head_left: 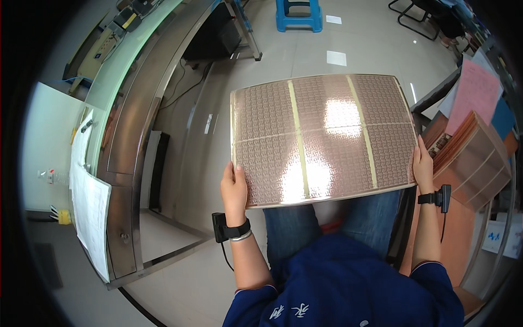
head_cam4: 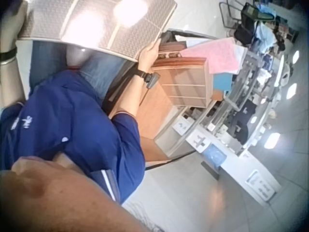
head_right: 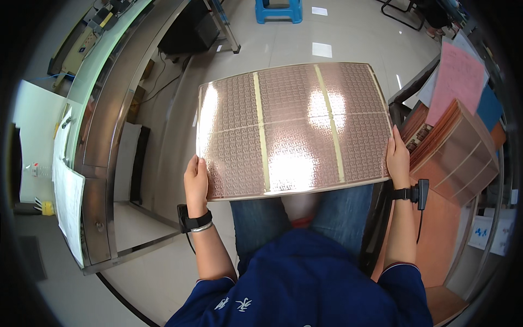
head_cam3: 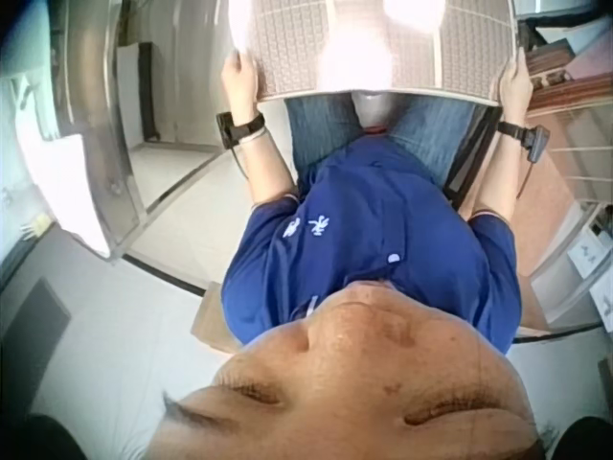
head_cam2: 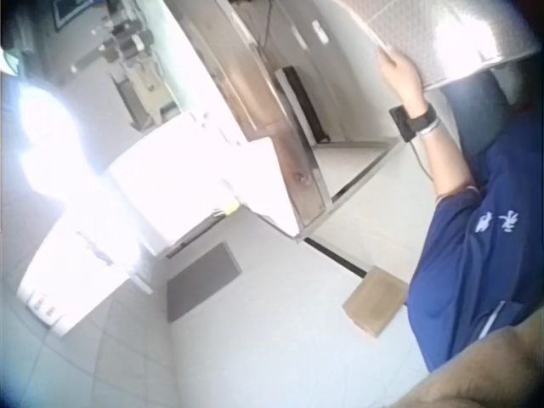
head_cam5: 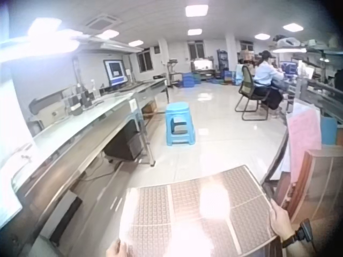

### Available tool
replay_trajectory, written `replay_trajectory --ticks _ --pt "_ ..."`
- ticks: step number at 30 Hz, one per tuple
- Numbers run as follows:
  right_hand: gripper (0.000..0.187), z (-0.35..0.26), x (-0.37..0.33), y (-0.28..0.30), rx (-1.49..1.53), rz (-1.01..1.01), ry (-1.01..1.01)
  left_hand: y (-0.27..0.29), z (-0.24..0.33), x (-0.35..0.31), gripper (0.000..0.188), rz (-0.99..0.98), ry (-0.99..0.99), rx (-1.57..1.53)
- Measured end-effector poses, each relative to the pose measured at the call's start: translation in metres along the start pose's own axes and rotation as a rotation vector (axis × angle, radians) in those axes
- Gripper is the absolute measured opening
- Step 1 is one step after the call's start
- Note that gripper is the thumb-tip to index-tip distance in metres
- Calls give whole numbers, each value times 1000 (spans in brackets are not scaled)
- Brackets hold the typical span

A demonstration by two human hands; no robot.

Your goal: Picking up flexible copper-patterned circuit sheets, inspecting them under light, and placing them into an organizer rack.

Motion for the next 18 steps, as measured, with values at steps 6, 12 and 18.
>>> replay_trajectory --ticks 6,12,18 --pt "40 -2 0 0 0 -27 -63 8 32 -8 39 21 -18 -46" --pt "41 29 8 4 242 -7 -12 25 51 -16 29 123 -2 -533" --pt "37 29 1 24 900 -59 -381 30 38 -14 29 120 18 -620"
Point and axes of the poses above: each hand's wrist, its own x-axis towards the middle knuckle, its own y-axis out of the back of the hand, z = x × y, the point moved 6 cm from there along x, towards the middle knuckle, and after that the axes turned 8 degrees about z, right-handed, at the moved point
